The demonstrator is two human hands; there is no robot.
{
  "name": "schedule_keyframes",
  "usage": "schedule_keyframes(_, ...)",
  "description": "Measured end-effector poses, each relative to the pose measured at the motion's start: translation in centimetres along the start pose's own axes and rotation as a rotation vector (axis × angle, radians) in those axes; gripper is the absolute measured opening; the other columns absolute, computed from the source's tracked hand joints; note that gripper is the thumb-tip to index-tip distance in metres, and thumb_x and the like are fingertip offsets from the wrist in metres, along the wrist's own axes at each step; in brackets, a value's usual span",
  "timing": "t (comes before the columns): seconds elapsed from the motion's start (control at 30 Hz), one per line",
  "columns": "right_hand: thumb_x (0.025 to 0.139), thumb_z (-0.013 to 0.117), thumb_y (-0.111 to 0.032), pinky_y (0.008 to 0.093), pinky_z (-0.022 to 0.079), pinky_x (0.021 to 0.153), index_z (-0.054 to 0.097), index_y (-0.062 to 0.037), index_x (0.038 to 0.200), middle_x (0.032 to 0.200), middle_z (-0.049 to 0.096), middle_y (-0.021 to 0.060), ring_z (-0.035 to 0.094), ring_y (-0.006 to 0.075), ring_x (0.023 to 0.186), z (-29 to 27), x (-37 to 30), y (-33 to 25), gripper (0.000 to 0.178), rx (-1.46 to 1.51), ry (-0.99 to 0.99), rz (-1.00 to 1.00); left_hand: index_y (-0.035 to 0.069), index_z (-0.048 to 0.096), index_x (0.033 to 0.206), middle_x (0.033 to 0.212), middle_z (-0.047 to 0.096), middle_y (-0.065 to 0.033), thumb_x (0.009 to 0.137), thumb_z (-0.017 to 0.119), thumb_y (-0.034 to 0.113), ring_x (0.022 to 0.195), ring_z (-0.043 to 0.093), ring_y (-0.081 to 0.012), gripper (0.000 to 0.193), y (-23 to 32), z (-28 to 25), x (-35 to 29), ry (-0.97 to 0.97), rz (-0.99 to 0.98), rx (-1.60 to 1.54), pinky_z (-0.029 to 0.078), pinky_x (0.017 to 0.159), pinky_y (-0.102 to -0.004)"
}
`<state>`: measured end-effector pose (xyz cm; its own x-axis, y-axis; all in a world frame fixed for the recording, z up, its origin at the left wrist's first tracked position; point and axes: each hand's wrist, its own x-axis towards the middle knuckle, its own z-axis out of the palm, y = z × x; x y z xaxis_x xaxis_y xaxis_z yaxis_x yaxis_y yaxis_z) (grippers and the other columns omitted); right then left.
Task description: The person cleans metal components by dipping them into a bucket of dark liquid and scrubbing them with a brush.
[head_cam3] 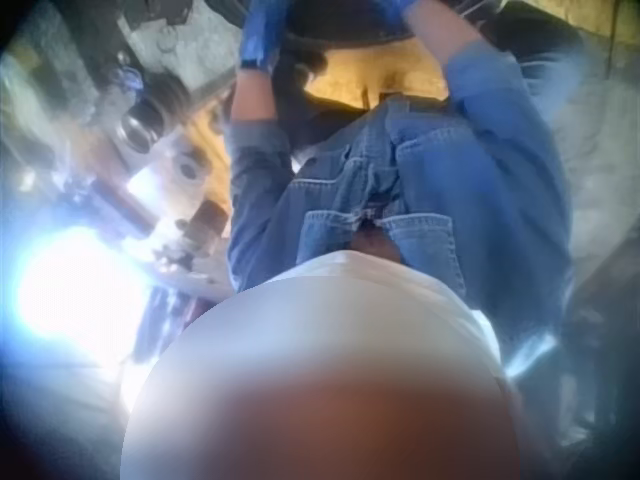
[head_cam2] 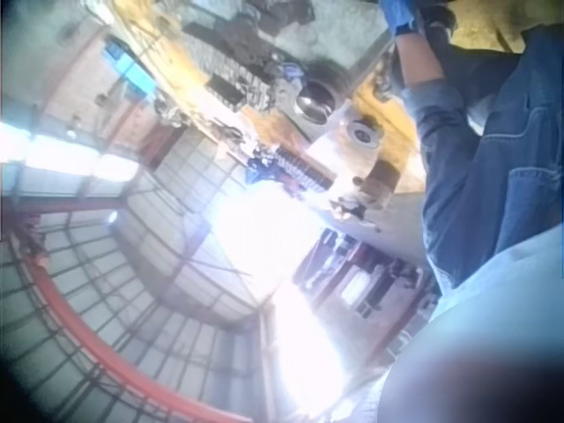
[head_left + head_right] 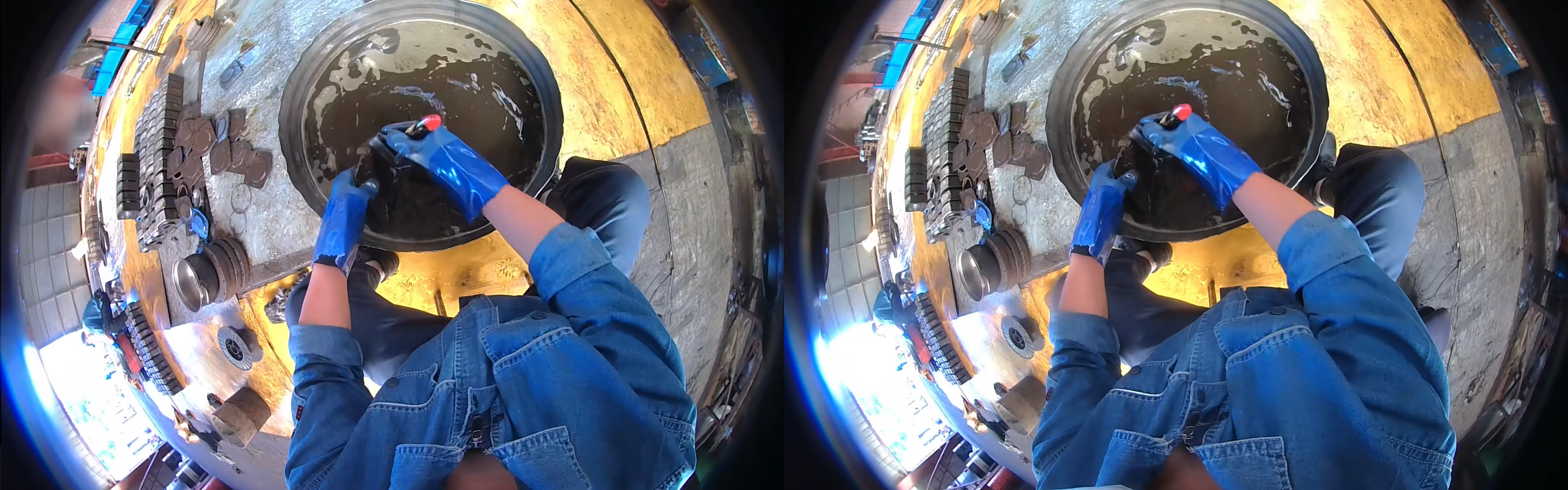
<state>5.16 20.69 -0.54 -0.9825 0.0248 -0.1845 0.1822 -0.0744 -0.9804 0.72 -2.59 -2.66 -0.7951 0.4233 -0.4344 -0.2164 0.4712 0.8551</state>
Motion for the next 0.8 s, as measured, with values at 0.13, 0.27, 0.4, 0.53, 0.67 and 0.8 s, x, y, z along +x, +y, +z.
schedule_keyframes(0.13, 0.097, 0.071, -0.029, 0.0322, 0.051, 0.071, 0.078, -0.0042, 0.100, 0.087, 0.076, 0.0033, 0.066, 0.0126, 0.078, -1.3, 2.3, 3.8, 0.026, 0.187, 0.280, 0.252, -0.004, 0.070, 0.130, 0.115, 0.078, -0.0146, 0.096, 0.070, 0.012, 0.107, 0.071, -0.0250, 0.037, 2.0, 0.9, -0.6, 0.029, -0.014, -0.030, 0.051, 0.100, -0.0354)
schedule_keyframes(0.27, 0.097, 0.068, -0.032, 0.0349, 0.052, 0.072, 0.077, -0.0036, 0.102, 0.088, 0.075, 0.0064, 0.068, 0.0164, 0.079, -0.7, 0.6, 4.9, 0.031, 0.188, 0.351, 0.229, -0.003, 0.070, 0.131, 0.123, 0.076, -0.0170, 0.099, 0.070, 0.015, 0.115, 0.068, -0.0246, 0.037, 0.9, 0.3, -1.3, 0.116, -0.098, 0.002, 0.048, 0.104, -0.0366)
schedule_keyframes(0.4, 0.098, 0.068, -0.031, 0.0349, 0.053, 0.075, 0.078, -0.0021, 0.106, 0.091, 0.076, 0.0098, 0.069, 0.0181, 0.081, -0.4, -0.5, 3.7, 0.031, 0.488, 0.296, 0.235, -0.002, 0.071, 0.130, 0.123, 0.076, -0.0193, 0.106, 0.062, 0.034, 0.116, 0.069, -0.0278, 0.044, 6.2, 1.2, -3.5, 0.039, -0.038, 0.005, 0.049, 0.103, -0.0380)
schedule_keyframes(0.53, 0.100, 0.067, -0.030, 0.0331, 0.055, 0.077, 0.077, -0.0005, 0.104, 0.096, 0.076, 0.0099, 0.069, 0.0173, 0.080, 2.4, -1.8, -1.5, 0.031, 0.388, 0.217, -0.111, -0.003, 0.071, 0.129, 0.116, 0.077, -0.0218, 0.111, 0.051, 0.046, 0.112, 0.071, -0.0314, 0.056, 4.8, 0.5, -2.5, 0.124, -0.129, 0.041, 0.051, 0.100, -0.0405)
schedule_keyframes(0.67, 0.100, 0.066, -0.030, 0.0325, 0.053, 0.077, 0.077, -0.0024, 0.106, 0.093, 0.075, 0.0077, 0.068, 0.0164, 0.081, 4.9, -5.2, -6.5, 0.030, 0.361, 0.188, 0.211, -0.003, 0.070, 0.129, 0.114, 0.075, -0.0275, 0.116, 0.041, 0.040, 0.110, 0.071, -0.0368, 0.054, 3.8, 0.8, -2.8, 0.239, 0.078, 0.155, 0.052, 0.096, -0.0437)
schedule_keyframes(0.8, 0.099, 0.066, -0.030, 0.0351, 0.052, 0.073, 0.077, -0.0033, 0.109, 0.089, 0.075, 0.0078, 0.067, 0.0167, 0.079, 4.7, -6.0, -5.5, 0.031, 0.096, 0.113, 0.337, -0.002, 0.056, 0.146, 0.117, 0.073, -0.0309, 0.118, 0.031, 0.024, 0.106, 0.071, -0.0452, 0.046, 1.4, -0.2, -2.7, 0.306, 0.422, 0.741, 0.056, 0.091, -0.0496)
